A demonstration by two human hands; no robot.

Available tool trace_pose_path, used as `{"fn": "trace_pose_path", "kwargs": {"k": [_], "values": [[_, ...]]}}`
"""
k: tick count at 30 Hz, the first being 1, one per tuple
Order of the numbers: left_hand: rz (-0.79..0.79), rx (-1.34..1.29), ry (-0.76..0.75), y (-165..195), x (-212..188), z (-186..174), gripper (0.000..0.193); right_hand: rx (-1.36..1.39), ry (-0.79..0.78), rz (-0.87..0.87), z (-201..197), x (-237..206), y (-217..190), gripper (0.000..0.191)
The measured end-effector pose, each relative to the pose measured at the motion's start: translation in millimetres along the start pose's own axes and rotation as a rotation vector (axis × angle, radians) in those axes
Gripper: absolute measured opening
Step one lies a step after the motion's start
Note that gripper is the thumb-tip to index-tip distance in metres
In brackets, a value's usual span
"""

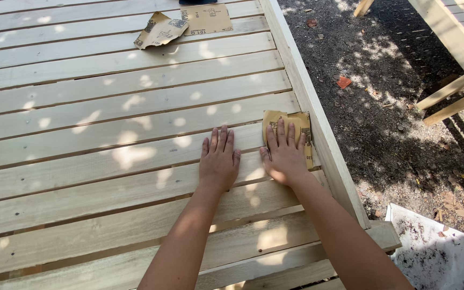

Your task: The person sands the slatted wooden surface of a furniture frame by hand, holding a sheet of sandpaper and rubbing it back and forth across the planks. They work across different sections of the slats and along the edge rail, moving progressively toward the far end of the frame.

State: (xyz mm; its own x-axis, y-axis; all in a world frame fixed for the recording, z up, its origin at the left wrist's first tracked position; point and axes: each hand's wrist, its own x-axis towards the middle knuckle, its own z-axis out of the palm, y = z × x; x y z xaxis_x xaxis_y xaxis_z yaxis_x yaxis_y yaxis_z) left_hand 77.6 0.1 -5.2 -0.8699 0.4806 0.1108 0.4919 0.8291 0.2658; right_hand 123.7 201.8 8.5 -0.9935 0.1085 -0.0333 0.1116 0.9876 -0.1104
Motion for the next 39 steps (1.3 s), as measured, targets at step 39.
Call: {"fn": "trace_pose_path", "kwargs": {"k": [39], "values": [[-0.107,0.138,-0.227,14,-15,-26,0.066,0.111,0.206,-0.075,-48,-15,34,0.057]]}}
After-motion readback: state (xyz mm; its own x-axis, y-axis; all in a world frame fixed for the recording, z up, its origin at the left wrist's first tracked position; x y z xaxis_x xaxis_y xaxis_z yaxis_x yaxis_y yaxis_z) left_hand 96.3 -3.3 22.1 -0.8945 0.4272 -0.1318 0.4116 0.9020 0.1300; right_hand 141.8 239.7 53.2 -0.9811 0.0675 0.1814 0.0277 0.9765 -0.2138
